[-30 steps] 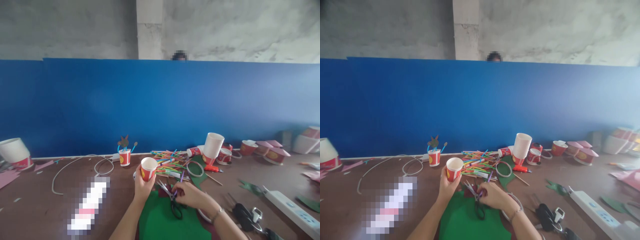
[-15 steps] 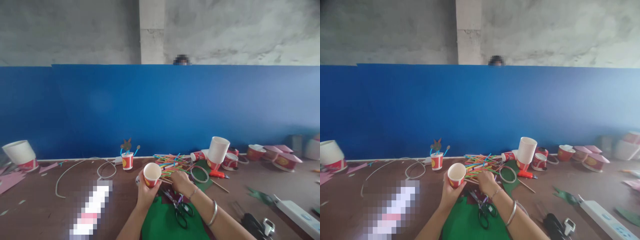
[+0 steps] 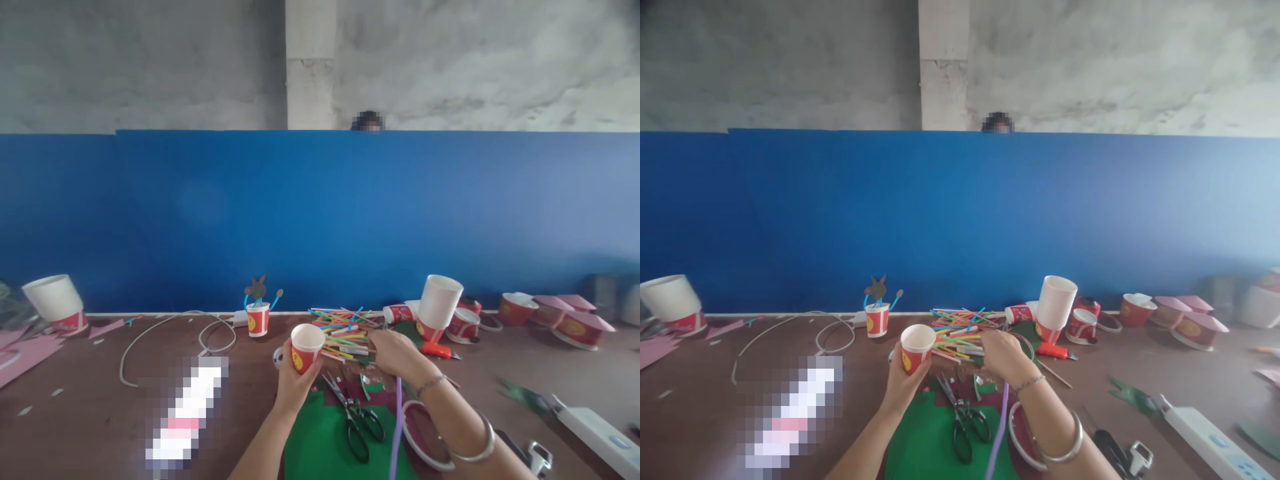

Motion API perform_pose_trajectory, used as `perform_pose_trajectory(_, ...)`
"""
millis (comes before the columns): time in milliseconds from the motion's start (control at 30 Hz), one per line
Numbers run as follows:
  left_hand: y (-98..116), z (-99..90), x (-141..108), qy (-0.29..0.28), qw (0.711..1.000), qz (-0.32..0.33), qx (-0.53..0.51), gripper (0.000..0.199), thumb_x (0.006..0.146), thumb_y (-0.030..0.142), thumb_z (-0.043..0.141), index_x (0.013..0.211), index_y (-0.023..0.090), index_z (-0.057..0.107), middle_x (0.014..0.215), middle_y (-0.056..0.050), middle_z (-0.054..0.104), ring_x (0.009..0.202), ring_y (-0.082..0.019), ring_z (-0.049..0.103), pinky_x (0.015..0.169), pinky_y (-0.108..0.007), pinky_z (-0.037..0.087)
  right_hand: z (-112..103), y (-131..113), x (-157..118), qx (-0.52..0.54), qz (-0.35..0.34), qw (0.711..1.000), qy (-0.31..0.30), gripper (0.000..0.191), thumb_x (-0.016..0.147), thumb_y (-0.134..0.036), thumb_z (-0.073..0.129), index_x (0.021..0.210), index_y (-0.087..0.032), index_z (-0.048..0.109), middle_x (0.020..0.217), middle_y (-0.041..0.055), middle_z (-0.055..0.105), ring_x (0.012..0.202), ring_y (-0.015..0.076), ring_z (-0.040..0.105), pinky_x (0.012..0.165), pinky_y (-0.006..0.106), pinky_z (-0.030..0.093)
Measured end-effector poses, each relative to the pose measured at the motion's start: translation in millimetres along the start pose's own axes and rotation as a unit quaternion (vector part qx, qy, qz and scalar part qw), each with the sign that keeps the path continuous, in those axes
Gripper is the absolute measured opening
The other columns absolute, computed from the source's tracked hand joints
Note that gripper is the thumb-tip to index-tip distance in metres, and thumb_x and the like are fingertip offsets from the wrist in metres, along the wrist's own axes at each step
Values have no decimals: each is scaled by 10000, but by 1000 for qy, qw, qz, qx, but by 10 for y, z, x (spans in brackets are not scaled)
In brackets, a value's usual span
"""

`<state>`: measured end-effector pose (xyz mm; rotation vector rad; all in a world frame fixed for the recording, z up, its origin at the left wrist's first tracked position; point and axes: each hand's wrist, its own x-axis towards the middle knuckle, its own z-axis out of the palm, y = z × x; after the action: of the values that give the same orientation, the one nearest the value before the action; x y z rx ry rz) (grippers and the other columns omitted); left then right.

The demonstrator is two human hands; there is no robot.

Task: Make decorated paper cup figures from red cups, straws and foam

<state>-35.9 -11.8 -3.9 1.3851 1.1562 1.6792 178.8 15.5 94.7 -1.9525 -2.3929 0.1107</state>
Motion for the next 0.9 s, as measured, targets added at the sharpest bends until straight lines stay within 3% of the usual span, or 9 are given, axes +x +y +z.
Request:
perform_pose_trajectory(167,28,10,8,-4,1000,-21,-1,400,690,388,678,983,141,562,888,-78,669,796,-212,625,715,-314,495,25,176,0,63,-1,997,41,143,763,-126,492,757,-152,633,762,85,681,740,221,628,650,290,414)
perform_pose_trajectory(233,18,15,11,0,1000,-21,11,372,690,366,678,962,139,563,869,-74,664,782,-206,622,701,-309,496,28,125,8,181,-5,978,104,264,879,-248,386,819,-153,625,767,75,674,732,202,621,664,289,435)
perform_pose_trajectory(267,13,20,9,2,1000,-16,16,373,684,350,684,964,140,558,870,-71,661,782,-204,621,701,-306,497,27,65,4,276,-11,950,146,340,910,-336,342,852,-151,621,781,76,670,728,199,619,663,288,447)
perform_pose_trajectory(333,3,34,-4,-3,1000,-2,20,392,671,310,693,993,147,541,882,-64,653,790,-196,620,711,-300,500,28,-108,-30,483,-32,847,220,443,910,-471,313,848,-160,622,819,76,664,728,198,615,659,289,468)
perform_pose_trajectory(367,-2,42,-14,-11,1000,6,19,404,668,292,695,1010,152,532,889,-59,649,795,-191,619,718,-296,501,34,-209,-60,523,-53,811,256,430,907,-483,328,858,-173,623,876,72,658,764,195,608,687,289,469)
perform_pose_trajectory(400,-7,50,-24,-19,1000,14,16,414,666,277,695,1024,157,524,895,-55,645,795,-186,618,722,-291,502,46,-309,-95,528,-78,801,272,409,914,-467,335,867,-183,625,910,66,649,807,192,595,729,289,461)
perform_pose_trajectory(500,-27,67,-49,-41,999,25,4,425,676,249,686,1048,163,500,932,-59,634,808,-179,614,737,-290,504,142,-547,-194,492,-145,801,307,363,945,-375,311,849,-195,611,827,47,616,785,177,566,727,287,446)
perform_pose_trajectory(633,-40,69,-52,-54,998,34,3,398,704,234,664,1043,164,467,1006,-84,621,880,-194,609,783,-311,500,343,-648,-227,405,-256,814,327,217,932,-230,362,866,-196,566,819,48,590,814,184,543,760,322,430)
perform_pose_trajectory(900,-15,69,-47,-47,998,36,21,409,714,266,657,1058,157,465,993,-97,639,896,-222,625,796,-339,502,476,-651,-212,330,-328,826,317,213,910,-126,349,921,-190,553,830,58,590,787,189,517,755,366,428)
